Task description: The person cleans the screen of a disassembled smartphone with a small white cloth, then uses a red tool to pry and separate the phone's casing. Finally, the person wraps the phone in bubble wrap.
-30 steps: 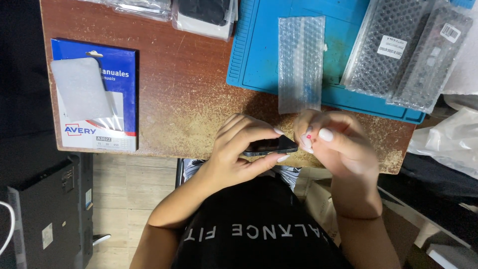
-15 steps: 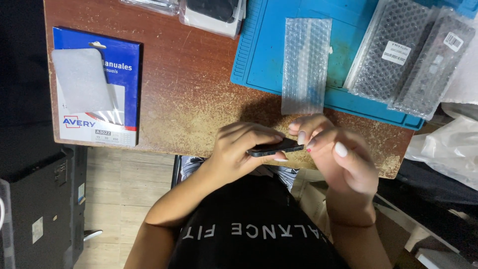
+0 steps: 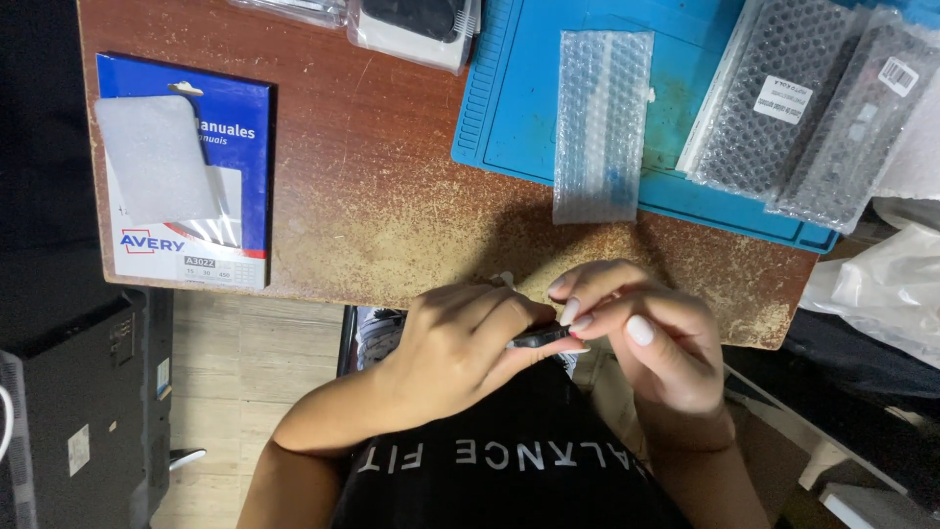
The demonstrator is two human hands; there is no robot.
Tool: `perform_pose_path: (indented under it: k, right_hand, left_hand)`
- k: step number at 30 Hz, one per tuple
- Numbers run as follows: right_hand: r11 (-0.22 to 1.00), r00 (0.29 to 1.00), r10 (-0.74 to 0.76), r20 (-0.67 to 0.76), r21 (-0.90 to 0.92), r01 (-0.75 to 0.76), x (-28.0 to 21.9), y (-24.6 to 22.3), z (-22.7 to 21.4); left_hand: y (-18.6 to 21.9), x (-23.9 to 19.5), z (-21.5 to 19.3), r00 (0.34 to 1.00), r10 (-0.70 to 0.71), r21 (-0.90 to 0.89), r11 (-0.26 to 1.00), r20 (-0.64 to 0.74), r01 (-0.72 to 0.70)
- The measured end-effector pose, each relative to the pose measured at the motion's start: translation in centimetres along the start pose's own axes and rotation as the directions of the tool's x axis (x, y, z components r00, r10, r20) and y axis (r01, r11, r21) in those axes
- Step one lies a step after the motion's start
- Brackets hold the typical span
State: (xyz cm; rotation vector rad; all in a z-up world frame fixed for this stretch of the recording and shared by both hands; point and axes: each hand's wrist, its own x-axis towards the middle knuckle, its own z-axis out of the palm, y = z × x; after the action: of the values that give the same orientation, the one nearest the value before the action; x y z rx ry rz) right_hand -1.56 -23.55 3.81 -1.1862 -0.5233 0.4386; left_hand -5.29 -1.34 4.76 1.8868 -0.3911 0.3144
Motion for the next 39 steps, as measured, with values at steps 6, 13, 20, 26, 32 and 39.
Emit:
perform_pose_path:
  k: [6, 13, 20, 26, 32, 39]
  right_hand:
    - [0.991, 0.994, -0.059, -0.087, -0.123, 0.049, -0.2, -0.6, 1.1]
    - [0.921, 0.986, 0.054, -0.157, -0.373, -0.11, -0.2, -2.9, 2.8]
    - [0.897, 0.989, 0.045, -0.141, -0.431, -0.102, -0.2, -3.0, 2.8]
    - [0.885, 0.991, 0.046, -0.128, -0.454, -0.1, -0.2, -3.2, 2.6]
    - [0.826, 0.991, 0.052, -0.12, -0.552, -0.11, -0.3, -3.8, 2.9]
    - [0.728, 0.999, -0.031, -0.016, -0.685, 0.012, 0.2, -3.9, 2.6]
  left_hand:
    - [-0.4, -1.4, 0.0, 0.997, 0.027, 0.14, 0.989, 0.074, -0.037]
    - [0.2, -1.4, -0.7, 0.986, 0.05, 0.165, 0.983, 0.161, -0.076]
    - [0.3, -1.5, -0.6, 0.983, 0.015, 0.229, 0.972, 0.181, -0.057]
    - [0.4, -1.5, -0.5, 0.983, 0.017, 0.234, 0.971, 0.181, -0.059]
    - [0.4, -1.3, -0.6, 0.981, 0.015, 0.205, 0.977, 0.194, -0.055]
    - [0.3, -0.8, -0.8, 0.983, 0.001, 0.072, 0.997, 0.184, -0.015]
